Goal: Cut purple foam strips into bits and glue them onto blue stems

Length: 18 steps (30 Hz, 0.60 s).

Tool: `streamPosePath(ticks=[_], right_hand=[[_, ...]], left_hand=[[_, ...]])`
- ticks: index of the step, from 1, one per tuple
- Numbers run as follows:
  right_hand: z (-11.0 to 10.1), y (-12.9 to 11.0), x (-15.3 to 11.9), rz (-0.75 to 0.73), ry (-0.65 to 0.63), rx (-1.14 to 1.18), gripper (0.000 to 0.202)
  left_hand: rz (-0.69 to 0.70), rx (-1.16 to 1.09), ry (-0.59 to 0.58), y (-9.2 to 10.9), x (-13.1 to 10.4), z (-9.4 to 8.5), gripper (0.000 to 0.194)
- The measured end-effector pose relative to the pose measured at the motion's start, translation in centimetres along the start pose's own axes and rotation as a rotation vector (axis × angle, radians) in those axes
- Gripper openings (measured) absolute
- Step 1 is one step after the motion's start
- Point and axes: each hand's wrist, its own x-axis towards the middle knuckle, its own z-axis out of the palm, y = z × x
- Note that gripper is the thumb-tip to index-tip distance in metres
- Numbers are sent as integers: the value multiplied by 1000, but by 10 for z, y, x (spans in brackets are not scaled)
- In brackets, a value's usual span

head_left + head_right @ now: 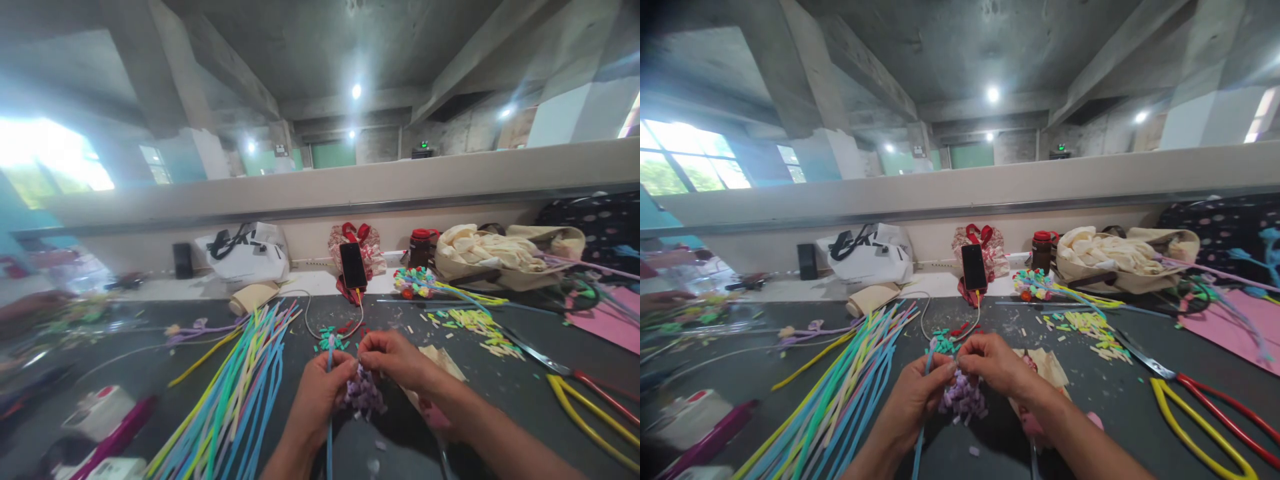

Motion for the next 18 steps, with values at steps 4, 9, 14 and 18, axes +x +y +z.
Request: streamPosePath(ticks=[4,9,14,18], right_hand=[[-1,-3,-2,32,-78,92,10],[1,-1,-5,81,-140,219,19],[2,3,-6,111,-165,279,24],[-1,4,-5,132,-166,250,26]], left_hand=[[-39,-93,-59,1,0,-3,25],[-85,-117,-118,0,3,-6,28],[-111,-107,-166,-1,4,-6,27],[-111,-84,-165,-5,4,-7,26]])
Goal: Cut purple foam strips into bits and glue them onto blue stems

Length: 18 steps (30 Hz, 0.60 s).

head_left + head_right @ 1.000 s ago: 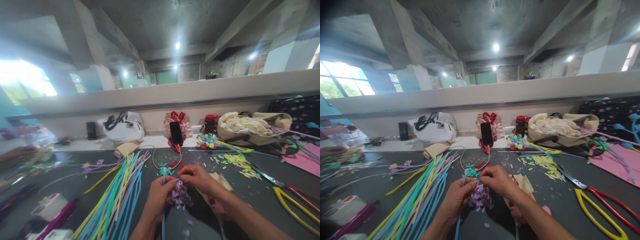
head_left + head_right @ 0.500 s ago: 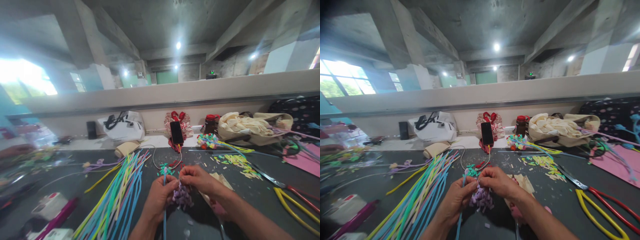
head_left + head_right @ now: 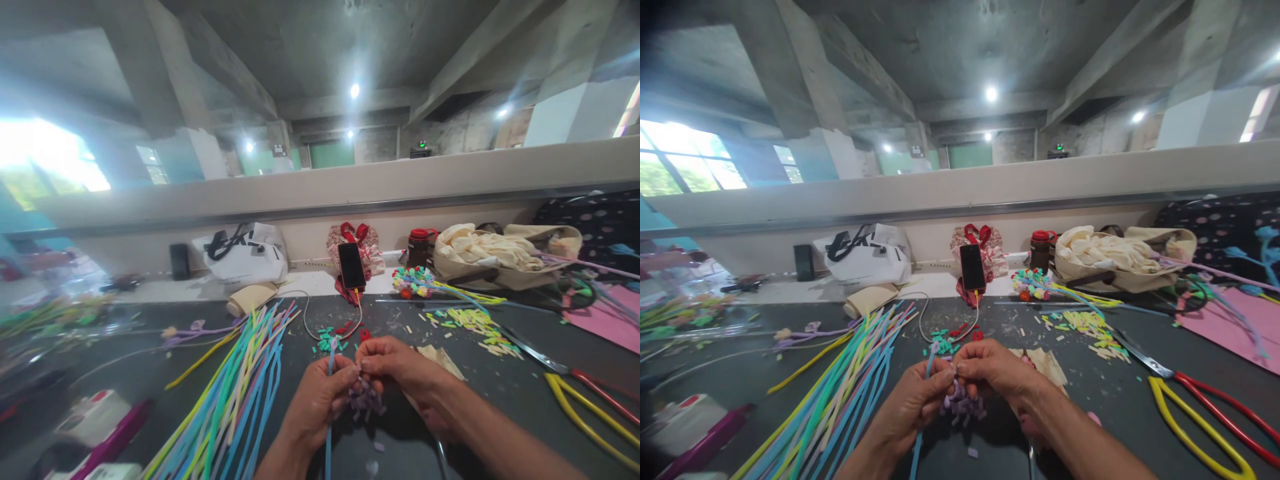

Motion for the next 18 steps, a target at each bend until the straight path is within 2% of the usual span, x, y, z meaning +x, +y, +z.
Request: streamPosePath(ticks=[5,12,18], right_hand=[[-2,-4,3,-27,70,-135,18],[5,-4,6,-149,213,-320,12],[-6,-2,6,-107,187,-470,16]], left_hand=[[73,64,79,-6,4,-2,27],[44,65,160,0,2,3,26],[15,-7,154,5,2,3,23]])
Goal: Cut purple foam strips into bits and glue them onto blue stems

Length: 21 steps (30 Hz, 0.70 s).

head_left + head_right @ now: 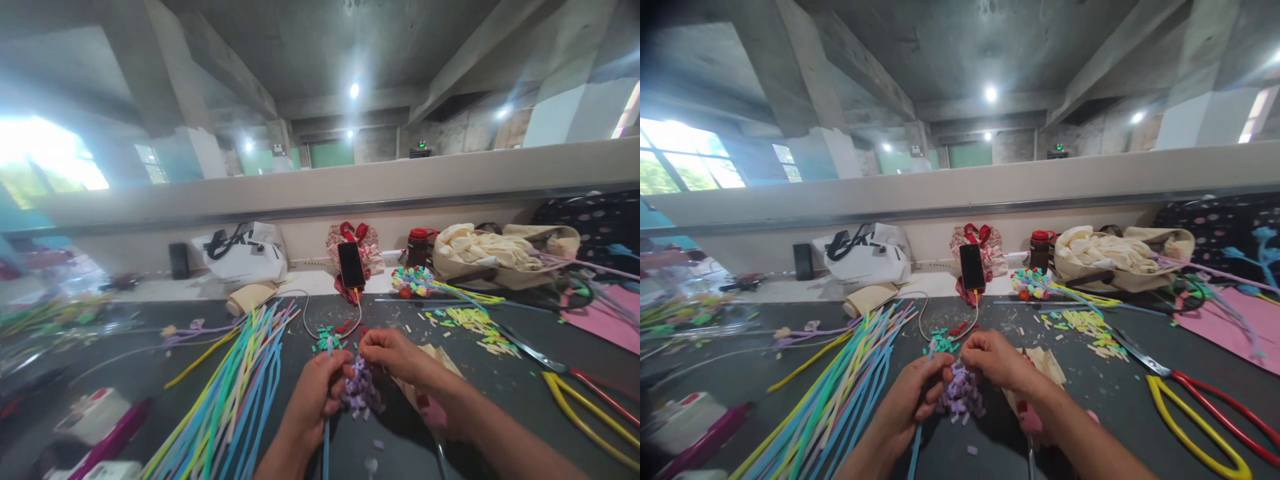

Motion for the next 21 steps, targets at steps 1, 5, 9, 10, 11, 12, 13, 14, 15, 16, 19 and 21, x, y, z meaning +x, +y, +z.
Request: streamPosePath(ticks=[1,5,9,10,11,12,13,14,15,16,19,21], right_hand=[[-4,1,0,5,-10,-44,16],[-21,-3,-5,13,0,-250,11],[-25,-11,-14,14,-7,-387,13],[-24,-13,-17,16,-7,-408,14],[-22,-15,-21,13,-4,-433,14],[-20,-16,-25,4,-1,-467,15],[-17,-16,-30,-9,2,-512,14],[-14,-16,-34,-23,7,-566,14],[-12,-15,-39,-36,10,-620,14],[-9,-14,-44,-43,7,-667,13],[-5,-8,-55,-18,-32,-729,11],[-5,-5,-60,-21,-60,-738,13]], left_hand=[[1,-6,-3,0,0,-1,22],[-1,69,-63,-2,-1,0,23],[176,377,-118,-1,-3,2,27],[243,463,-118,-1,-4,1,27],[298,534,-123,-1,-4,1,29],[328,583,-127,-1,-4,0,32],[324,604,-133,-1,-5,-1,35],[293,604,-143,-1,-5,-1,38],[241,587,-153,-1,-6,-1,40],[182,558,-153,-1,-6,-1,40],[67,471,-143,-1,-6,1,35],[57,414,-152,-1,-6,2,28]])
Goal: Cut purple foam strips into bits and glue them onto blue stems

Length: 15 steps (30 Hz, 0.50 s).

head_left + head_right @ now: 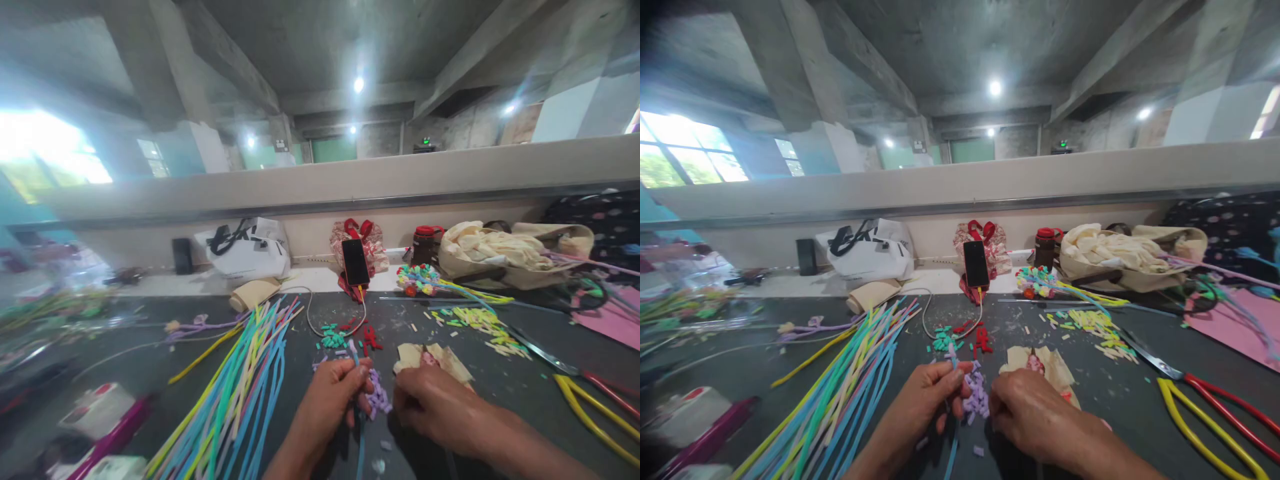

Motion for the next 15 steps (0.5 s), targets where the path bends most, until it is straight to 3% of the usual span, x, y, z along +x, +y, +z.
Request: streamPosePath(ticks=[5,10,15], right_hand=[[-5,3,-1,-32,-9,13,16],[-12,2,0,47,46,55,6],[-26,8,-7,131,151,131,14]], left_hand=[[23,-110,-35,-1,0,2,27],[17,-128,-41,-4,1,4,18],[25,-160,-13,-4,2,4,16]])
